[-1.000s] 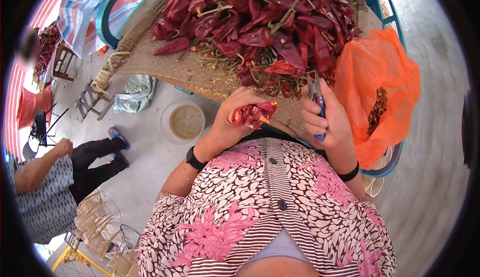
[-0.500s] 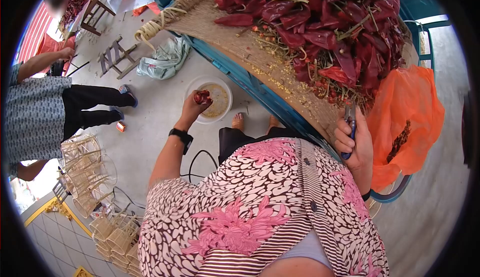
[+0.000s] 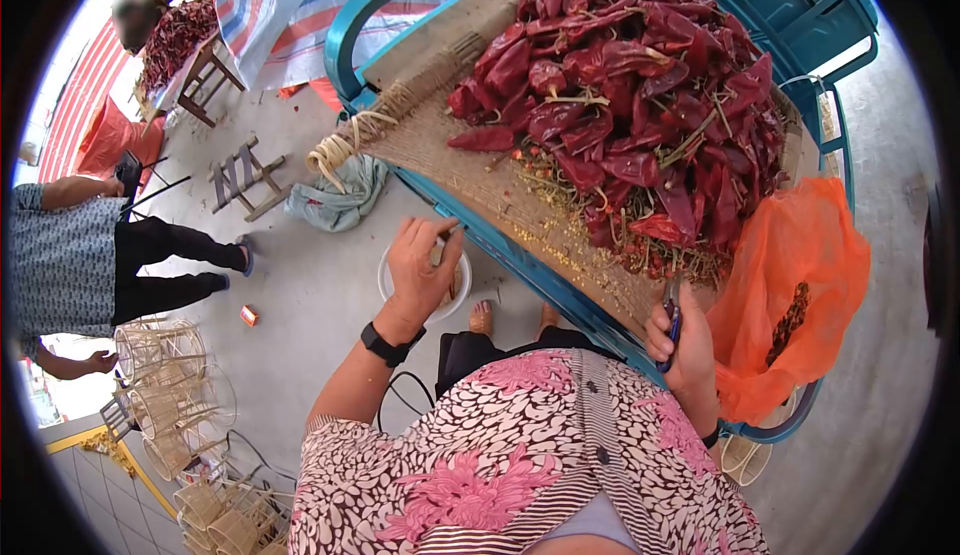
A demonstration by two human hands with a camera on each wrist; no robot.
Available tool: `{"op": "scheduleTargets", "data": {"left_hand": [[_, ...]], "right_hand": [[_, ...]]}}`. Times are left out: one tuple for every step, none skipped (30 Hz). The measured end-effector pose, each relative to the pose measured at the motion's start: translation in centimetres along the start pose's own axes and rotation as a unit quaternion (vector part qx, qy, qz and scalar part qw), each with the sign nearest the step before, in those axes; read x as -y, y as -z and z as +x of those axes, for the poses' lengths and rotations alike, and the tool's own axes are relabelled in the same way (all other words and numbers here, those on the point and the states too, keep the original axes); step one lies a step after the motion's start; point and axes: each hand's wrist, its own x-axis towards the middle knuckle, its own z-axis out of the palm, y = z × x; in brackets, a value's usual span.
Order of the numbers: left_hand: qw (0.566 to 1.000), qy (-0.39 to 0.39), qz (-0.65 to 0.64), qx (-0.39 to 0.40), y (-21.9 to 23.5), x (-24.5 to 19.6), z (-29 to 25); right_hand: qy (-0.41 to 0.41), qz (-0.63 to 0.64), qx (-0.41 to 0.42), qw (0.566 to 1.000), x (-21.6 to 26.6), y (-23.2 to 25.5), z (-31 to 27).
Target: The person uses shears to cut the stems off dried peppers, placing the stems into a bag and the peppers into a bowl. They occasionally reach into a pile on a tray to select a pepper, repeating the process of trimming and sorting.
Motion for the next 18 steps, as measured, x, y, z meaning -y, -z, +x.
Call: {"op": "scheduleTargets", "data": {"left_hand": [[0.992,-0.113,0.038,-0.031,0.6,-1.7,1.6],[0.987,-0.135,0.078,-0.026,0.7,-2.8,3.5],[0.98,-0.158,0.118,-0.021,0.5,-3.7,5.6],[0.971,-0.18,0.156,-0.016,0.2,-4.1,7.4],[0.966,-0.183,0.183,-0.013,-0.6,-3.8,8.9],[0.96,-0.187,0.209,-0.012,-1.7,-3.1,10.2],[0.952,-0.19,0.239,-0.011,-2.9,-3.9,10.9],[0.954,-0.169,0.247,0.032,-3.1,-3.8,11.3],[0.953,-0.148,0.255,0.073,-3.2,-3.9,11.8],[0.95,-0.126,0.263,0.115,-3.2,-4.0,12.0],[0.953,-0.139,0.248,0.101,-3.4,-3.6,12.1],[0.957,-0.151,0.232,0.088,-3.3,-3.2,12.0],[0.959,-0.163,0.217,0.075,-3.3,-2.8,11.8],[0.968,-0.16,0.184,0.055,-4.5,-3.8,11.4],[0.976,-0.155,0.147,0.035,-4.2,-4.4,10.9],[0.982,-0.151,0.11,0.015,-3.9,-5.1,10.4],[0.989,-0.136,0.06,0.025,-3.5,-6.0,9.6],[0.992,-0.121,0.01,0.033,-2.7,-7.7,8.8]], "right_hand": [[0.004,-0.014,0.002,1.0,-0.1,-0.4,0.0],[0.009,-0.027,0.004,1.0,-0.2,-0.8,-0.1],[0.021,-0.04,0.008,0.999,-0.3,-1.4,-0.3],[0.033,-0.062,0.014,0.997,-0.6,-1.8,-0.3],[0.045,-0.083,0.019,0.995,-0.9,-2.3,-0.3],[0.059,-0.104,0.024,0.992,-1.1,-2.8,-0.3],[0.076,-0.122,0.025,0.989,-0.5,-2.6,-0.8],[0.088,-0.151,0.029,0.984,-0.7,-2.8,-0.9],[0.101,-0.18,0.033,0.978,-1.1,-3.1,-1.0],[0.112,-0.208,0.037,0.971,-1.3,-3.1,-1.1],[0.105,-0.217,0.042,0.97,-1.4,-3.2,-1.3],[0.109,-0.226,0.044,0.967,-1.3,-3.3,-1.5],[0.112,-0.236,0.046,0.964,-1.2,-3.4,-1.6],[0.116,-0.243,0.053,0.962,-0.3,-1.8,-1.6],[0.146,-0.263,0.056,0.952,0.0,-1.5,-1.4],[0.176,-0.283,0.059,0.941,0.2,-1.1,-1.2],[0.206,-0.303,0.063,0.928,0.5,-0.9,-1.1],[0.21,-0.315,0.067,0.923,0.8,-1.0,-1.0]]}}
